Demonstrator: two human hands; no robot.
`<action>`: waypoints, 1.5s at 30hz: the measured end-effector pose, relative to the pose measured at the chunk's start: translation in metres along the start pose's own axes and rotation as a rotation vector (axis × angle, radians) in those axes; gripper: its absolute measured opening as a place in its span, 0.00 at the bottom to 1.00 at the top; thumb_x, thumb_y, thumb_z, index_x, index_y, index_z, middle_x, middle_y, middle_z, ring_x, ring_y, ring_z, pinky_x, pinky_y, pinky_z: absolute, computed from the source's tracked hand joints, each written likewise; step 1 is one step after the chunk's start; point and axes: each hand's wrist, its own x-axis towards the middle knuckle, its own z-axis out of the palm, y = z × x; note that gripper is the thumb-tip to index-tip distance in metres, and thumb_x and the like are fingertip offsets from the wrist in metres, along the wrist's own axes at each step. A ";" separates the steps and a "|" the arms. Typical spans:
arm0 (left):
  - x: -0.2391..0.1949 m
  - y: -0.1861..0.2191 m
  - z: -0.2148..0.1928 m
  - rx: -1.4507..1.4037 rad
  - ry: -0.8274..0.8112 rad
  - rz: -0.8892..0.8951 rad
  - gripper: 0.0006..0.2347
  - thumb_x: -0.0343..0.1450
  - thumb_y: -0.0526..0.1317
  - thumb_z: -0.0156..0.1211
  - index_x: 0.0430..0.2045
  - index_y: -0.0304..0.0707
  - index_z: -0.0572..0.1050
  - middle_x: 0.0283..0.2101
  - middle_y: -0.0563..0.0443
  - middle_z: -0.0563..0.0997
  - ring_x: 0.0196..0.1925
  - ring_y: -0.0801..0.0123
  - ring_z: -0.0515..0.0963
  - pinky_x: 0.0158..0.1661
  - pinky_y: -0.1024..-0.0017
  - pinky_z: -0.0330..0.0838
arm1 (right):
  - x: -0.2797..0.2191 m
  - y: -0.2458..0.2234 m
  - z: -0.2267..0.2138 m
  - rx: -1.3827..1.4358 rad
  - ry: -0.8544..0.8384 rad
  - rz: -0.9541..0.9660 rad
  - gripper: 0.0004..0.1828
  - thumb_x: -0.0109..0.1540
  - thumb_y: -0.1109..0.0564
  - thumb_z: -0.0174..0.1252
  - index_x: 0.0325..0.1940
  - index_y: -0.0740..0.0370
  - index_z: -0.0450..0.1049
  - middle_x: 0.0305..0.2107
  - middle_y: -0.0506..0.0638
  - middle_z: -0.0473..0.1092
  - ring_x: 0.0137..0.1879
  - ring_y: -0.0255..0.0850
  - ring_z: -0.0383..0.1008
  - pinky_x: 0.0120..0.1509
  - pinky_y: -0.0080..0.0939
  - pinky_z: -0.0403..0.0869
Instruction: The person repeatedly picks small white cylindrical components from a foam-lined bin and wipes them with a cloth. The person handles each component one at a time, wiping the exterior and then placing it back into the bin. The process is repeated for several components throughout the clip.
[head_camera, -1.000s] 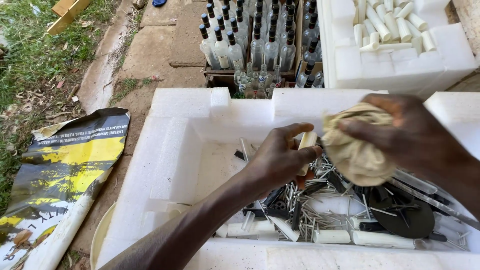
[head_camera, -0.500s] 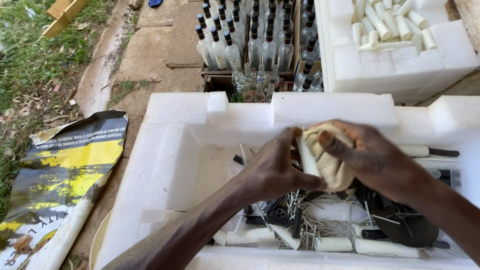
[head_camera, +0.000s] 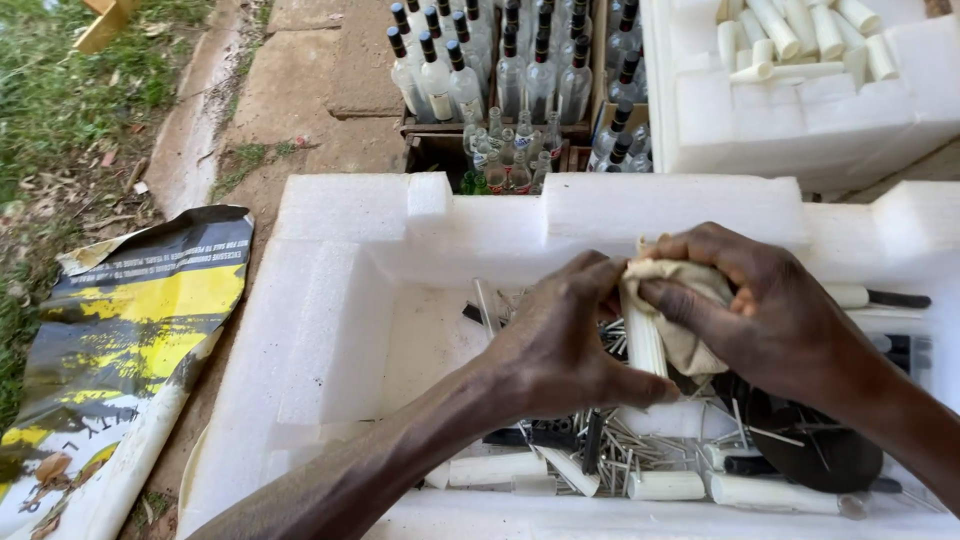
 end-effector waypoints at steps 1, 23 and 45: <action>0.000 0.000 -0.001 -0.013 0.045 0.047 0.33 0.51 0.48 0.76 0.52 0.37 0.77 0.46 0.52 0.74 0.46 0.63 0.77 0.44 0.67 0.78 | 0.002 -0.006 -0.002 0.116 0.044 0.092 0.18 0.62 0.59 0.66 0.56 0.56 0.81 0.38 0.49 0.79 0.32 0.37 0.79 0.31 0.34 0.82; -0.007 -0.008 -0.002 0.038 0.264 0.457 0.43 0.60 0.57 0.70 0.70 0.35 0.64 0.66 0.40 0.71 0.68 0.50 0.75 0.61 0.50 0.79 | -0.002 -0.083 0.012 1.016 0.234 0.673 0.28 0.71 0.47 0.41 0.69 0.62 0.72 0.55 0.63 0.75 0.57 0.60 0.74 0.60 0.64 0.72; -0.018 0.011 0.001 -0.032 0.260 0.376 0.42 0.60 0.54 0.68 0.71 0.41 0.64 0.68 0.44 0.73 0.71 0.51 0.75 0.62 0.51 0.76 | -0.004 -0.027 0.017 0.989 0.232 0.411 0.32 0.69 0.44 0.44 0.71 0.66 0.71 0.56 0.60 0.75 0.56 0.48 0.74 0.58 0.47 0.71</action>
